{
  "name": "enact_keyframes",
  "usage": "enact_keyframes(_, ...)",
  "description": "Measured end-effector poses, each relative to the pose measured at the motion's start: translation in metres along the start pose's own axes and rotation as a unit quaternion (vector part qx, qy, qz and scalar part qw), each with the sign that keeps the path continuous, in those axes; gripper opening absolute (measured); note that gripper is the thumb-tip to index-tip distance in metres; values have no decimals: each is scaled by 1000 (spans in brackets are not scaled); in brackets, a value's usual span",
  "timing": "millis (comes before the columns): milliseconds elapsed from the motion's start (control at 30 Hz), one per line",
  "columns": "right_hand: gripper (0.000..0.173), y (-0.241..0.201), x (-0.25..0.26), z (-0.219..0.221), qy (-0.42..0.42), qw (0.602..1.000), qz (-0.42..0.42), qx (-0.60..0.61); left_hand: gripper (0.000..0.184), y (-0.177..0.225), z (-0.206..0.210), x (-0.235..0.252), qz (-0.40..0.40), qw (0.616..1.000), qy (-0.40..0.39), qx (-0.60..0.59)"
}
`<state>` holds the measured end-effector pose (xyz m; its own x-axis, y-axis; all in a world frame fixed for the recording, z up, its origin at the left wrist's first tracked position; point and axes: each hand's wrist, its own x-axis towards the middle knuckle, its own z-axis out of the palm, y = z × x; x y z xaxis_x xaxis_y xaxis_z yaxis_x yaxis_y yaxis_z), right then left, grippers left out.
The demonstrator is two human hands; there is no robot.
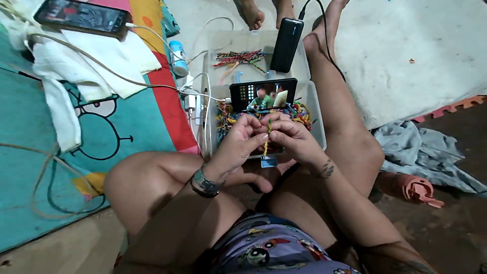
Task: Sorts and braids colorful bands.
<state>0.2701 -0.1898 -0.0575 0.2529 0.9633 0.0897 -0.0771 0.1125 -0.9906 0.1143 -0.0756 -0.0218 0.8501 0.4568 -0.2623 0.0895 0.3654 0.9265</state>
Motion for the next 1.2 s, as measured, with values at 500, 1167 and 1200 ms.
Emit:
enact_keyframes(500,8,1,-1,3,44,995,-71,-61,29,0,0,0,11,1000,17,18)
enact_keyframes(1167,9,7,-1,5,53,996,-67,-9,11,4,6,-1,-66,997,-10,44)
enact_keyframes(1200,9,7,-1,6,53,996,-69,-4,13,4,5,-1,-55,997,-14,47)
